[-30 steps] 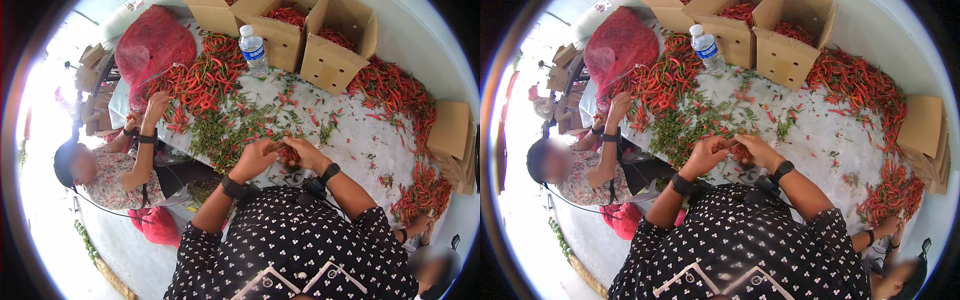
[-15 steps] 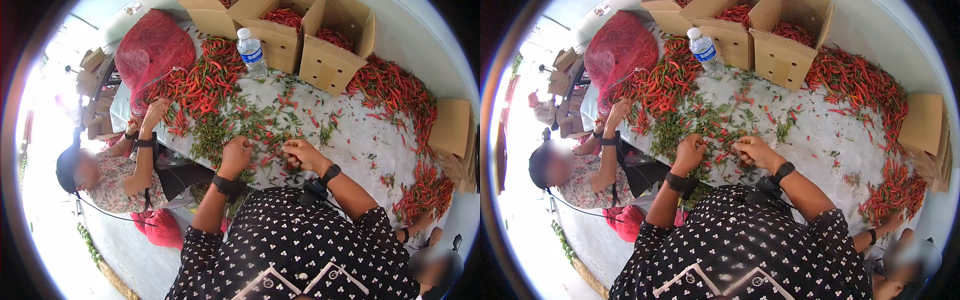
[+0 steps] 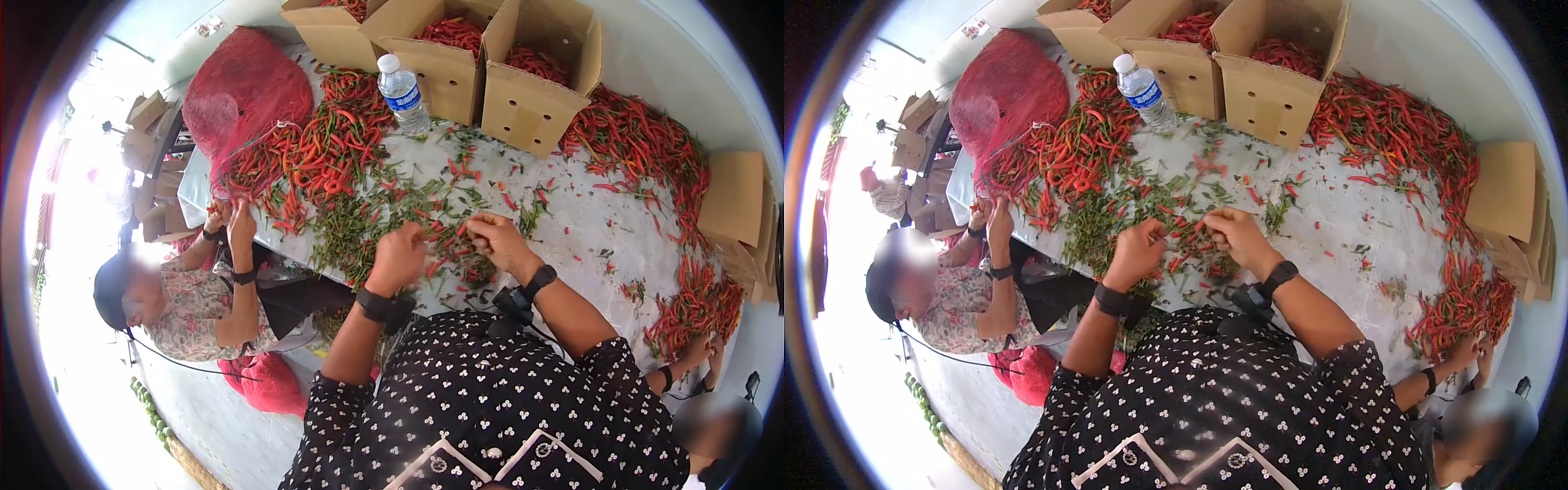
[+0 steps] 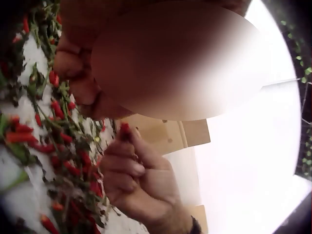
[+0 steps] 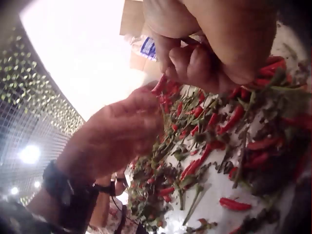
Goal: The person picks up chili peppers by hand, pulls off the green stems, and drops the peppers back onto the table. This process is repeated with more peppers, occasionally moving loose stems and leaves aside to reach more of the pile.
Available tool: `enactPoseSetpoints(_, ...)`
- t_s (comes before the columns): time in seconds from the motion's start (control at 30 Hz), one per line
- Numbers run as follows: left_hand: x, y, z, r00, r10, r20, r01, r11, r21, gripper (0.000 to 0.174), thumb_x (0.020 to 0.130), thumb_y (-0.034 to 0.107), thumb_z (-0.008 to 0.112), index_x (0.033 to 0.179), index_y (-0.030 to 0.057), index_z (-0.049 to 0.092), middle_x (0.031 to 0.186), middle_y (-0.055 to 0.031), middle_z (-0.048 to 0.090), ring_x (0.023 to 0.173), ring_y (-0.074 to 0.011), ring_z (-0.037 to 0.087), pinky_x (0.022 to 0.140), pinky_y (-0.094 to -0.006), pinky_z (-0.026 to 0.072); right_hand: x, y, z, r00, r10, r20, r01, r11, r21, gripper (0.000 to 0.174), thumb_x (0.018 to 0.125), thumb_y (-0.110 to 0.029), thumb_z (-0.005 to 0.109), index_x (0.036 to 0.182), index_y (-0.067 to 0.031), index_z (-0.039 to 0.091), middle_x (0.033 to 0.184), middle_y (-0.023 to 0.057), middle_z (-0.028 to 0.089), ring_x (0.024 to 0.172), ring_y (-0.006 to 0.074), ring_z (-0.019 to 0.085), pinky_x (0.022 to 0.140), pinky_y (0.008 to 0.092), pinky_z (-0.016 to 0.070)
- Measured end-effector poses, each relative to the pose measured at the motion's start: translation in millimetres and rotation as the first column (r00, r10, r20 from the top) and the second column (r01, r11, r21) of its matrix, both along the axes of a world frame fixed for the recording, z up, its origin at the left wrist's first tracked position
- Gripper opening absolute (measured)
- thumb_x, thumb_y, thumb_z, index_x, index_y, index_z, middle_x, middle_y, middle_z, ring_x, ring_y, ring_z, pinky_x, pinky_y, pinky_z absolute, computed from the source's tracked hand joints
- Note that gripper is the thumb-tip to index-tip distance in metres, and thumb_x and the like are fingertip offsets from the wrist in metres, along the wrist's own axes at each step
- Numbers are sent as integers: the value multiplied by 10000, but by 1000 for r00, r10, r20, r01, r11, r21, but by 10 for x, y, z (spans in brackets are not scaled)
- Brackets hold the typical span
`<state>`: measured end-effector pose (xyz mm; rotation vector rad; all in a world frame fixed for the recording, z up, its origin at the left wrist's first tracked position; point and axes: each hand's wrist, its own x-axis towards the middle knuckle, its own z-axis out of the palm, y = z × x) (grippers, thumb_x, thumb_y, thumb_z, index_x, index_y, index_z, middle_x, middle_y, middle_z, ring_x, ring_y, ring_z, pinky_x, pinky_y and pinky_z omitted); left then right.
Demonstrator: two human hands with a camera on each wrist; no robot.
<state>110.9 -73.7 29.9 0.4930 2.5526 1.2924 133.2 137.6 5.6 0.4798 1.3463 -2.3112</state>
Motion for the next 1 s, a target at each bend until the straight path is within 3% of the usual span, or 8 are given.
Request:
enactPoseSetpoints(0.07,-90,-28,-46,965,38,-260,-99,970,-224,142,720,111,573,841,39,592,798,-142,593,697,-342,589,623,-405,474,9,119,16,998,-62,6,62,989,-135,64,849,-115,557,881,-60,557,676,9,513,518,55,409,427,193,284)
enactPoseSetpoints(0.33,-189,215,-211,956,-108,-272,-9,918,-396,120,736,148,585,781,38,572,889,-152,558,720,-351,581,623,-439,457,100,98,7,998,52,42,-36,949,-312,144,868,-190,525,899,-56,566,751,40,578,613,111,551,460,215,379)
enactPoseSetpoints(0.43,-133,172,-176,948,-126,-292,64,975,-213,115,739,140,594,759,33,557,849,-161,577,721,-356,582,617,-435,461,90,21,17,997,82,14,-83,996,23,198,853,-191,584,978,-39,573,775,18,596,649,94,580,485,217,422)
enactPoseSetpoints(0.6,57,233,98,991,-124,-53,123,992,-15,126,760,109,579,823,2,559,685,-174,567,657,-358,569,594,-416,439,24,-92,-18,981,194,-24,-191,977,92,198,819,-153,626,968,-30,585,777,6,593,631,71,554,484,193,396)
enactPoseSetpoints(0.7,71,223,82,992,-117,-42,114,991,-72,115,767,114,570,799,4,557,678,-183,567,657,-361,570,587,-424,437,21,-141,-64,978,202,-47,-193,970,145,188,790,-155,649,915,-22,606,741,13,598,631,88,556,493,218,403)
enactPoseSetpoints(0.77,64,256,5,991,-99,-95,89,991,-103,103,753,102,563,784,4,562,661,-183,568,647,-364,572,581,-429,444,8,-173,-199,923,242,-299,-54,851,522,188,763,-162,664,859,-8,613,700,21,594,608,109,552,511,255,421)
enactPoseSetpoints(0.87,8,374,32,972,-110,-209,47,958,-282,86,727,96,567,754,13,565,668,-175,573,641,-362,578,578,-432,457,13,-201,38,802,308,-511,208,659,723,191,744,-156,665,819,9,606,659,23,580,574,121,530,534,279,437)
enactPoseSetpoints(1.0,-315,422,-121,958,-13,-287,-88,938,-336,93,698,125,609,743,51,575,776,-140,578,659,-350,584,582,-428,474,-23,-99,198,829,150,-538,240,774,586,161,760,-148,621,794,7,598,638,24,579,535,105,501,507,263,415)
